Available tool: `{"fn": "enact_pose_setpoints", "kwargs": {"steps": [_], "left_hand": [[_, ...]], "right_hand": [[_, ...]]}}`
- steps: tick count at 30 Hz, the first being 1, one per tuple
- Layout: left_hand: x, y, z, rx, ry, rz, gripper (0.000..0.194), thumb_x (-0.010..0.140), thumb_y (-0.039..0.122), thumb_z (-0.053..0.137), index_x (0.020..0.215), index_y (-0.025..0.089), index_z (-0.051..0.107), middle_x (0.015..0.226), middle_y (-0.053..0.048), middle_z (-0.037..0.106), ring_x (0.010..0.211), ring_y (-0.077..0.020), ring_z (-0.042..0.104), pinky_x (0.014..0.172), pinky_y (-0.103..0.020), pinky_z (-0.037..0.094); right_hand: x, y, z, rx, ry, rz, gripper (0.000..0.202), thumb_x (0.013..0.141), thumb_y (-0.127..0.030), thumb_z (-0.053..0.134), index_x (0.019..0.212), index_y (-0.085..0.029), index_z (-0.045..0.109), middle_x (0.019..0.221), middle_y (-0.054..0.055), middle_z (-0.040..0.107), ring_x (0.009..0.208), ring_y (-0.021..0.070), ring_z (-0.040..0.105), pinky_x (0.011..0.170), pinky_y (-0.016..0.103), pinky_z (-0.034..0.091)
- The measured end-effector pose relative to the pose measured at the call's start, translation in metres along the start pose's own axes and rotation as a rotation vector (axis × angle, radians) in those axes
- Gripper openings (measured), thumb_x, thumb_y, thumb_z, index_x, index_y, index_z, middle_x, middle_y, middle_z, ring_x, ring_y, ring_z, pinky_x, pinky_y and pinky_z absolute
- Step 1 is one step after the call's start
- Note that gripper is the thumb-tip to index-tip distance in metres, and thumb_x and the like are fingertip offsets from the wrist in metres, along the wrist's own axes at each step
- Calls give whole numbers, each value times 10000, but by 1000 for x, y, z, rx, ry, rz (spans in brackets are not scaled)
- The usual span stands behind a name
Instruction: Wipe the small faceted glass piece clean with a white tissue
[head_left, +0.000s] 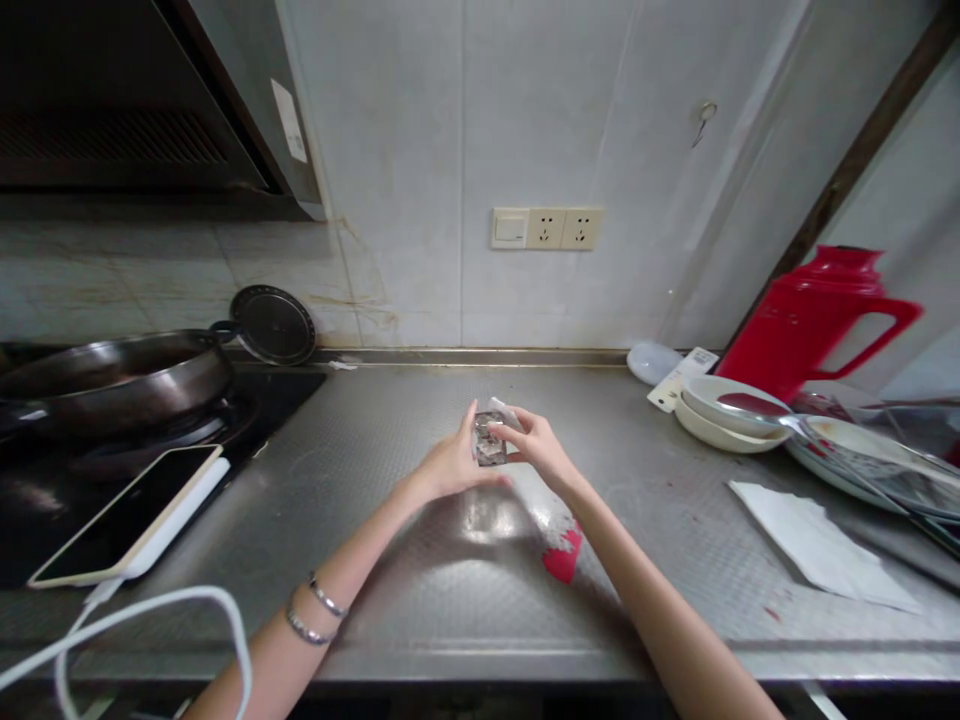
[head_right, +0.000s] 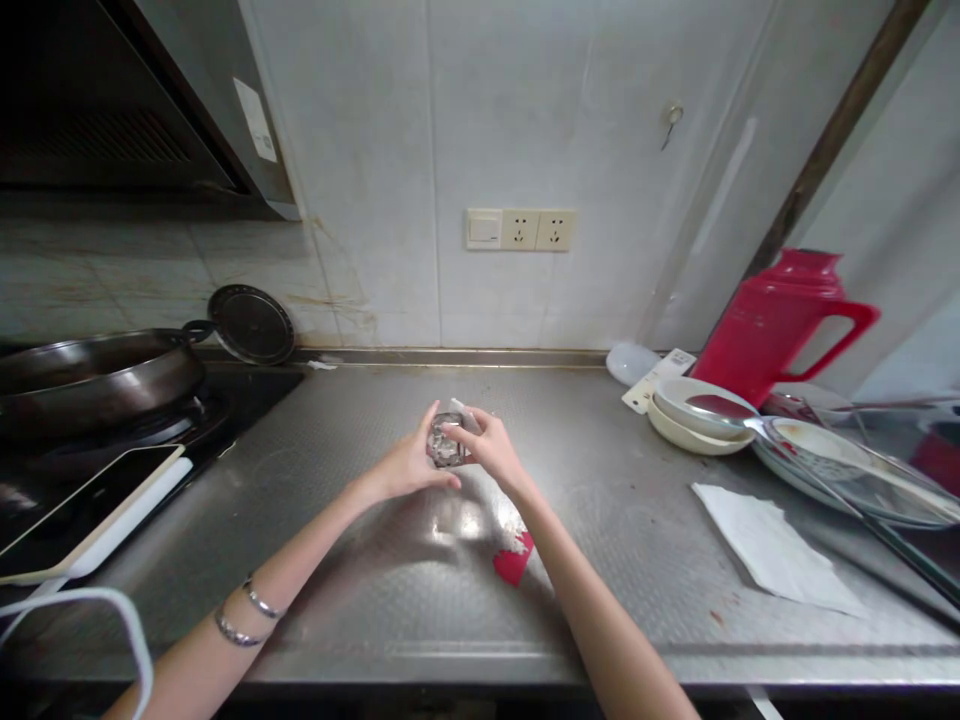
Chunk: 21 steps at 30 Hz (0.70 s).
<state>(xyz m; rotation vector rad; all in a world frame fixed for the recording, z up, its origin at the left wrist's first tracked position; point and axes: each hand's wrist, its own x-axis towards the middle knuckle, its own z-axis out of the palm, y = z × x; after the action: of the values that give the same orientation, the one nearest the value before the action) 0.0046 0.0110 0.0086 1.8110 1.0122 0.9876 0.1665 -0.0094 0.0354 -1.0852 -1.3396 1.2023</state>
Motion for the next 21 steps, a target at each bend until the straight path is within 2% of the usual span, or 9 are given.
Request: {"fn": "enact_pose_setpoints", "kwargs": {"steps": [2,3,5,10,15,18,21], "left_hand": [[-1,1,-2,182,3,73,1262,352,355,883,1429,230,237,1327,-174,489,1183,-377,498,929,-469,435],[-2,2,-3,242,-9,102,1280,363,372,877,1440,238,200,1386,-174,426,1232,-384,447,967,-487,400],[-1,1,-2,256,-25,130,1252,401,379,866,1441,252,180,1416,-169,388,1236,-371,446,982,-490,381],[2,-4,1,110,-49,122,1004,486,333,845,1335,230,320,1172,-122,605,1025,-273,603,874,-395,464],[3,0,3,-82,-42,138,860,498,329,845,1224,207,400,1077,-82,635,902,-203,638,788,-310,497],[3,2,3,-161,-40,136,816,507,318,842,1190,194,414,1067,-81,629,877,-186,640,770,-288,501],[4,0,3,-171,-22,113,785,515,314,840,1164,182,418,1003,-68,637,841,-180,642,759,-286,504]], "right_hand": [[1,1,-1,5,-6,15,404,707,-425,672,1008,-158,636,978,73,676,842,215,657,545,276,571],[0,1,-1,16,-17,19,402,716,-441,663,998,-156,640,961,73,678,829,214,658,538,282,574],[0,2,0,58,-46,26,404,730,-466,649,986,-155,643,929,73,683,787,209,664,532,292,580],[4,8,1,145,-40,61,430,778,-525,581,994,-156,634,930,87,686,708,197,670,486,281,570],[11,18,-4,-27,-32,25,384,780,-527,555,932,-181,629,807,45,670,561,152,630,396,239,512],[12,22,-10,-317,130,-152,343,811,-495,506,765,-179,632,665,16,622,525,133,577,401,208,452],[11,19,-13,-547,289,-402,356,868,-435,442,707,-177,627,611,5,592,578,133,546,507,213,429]]}}
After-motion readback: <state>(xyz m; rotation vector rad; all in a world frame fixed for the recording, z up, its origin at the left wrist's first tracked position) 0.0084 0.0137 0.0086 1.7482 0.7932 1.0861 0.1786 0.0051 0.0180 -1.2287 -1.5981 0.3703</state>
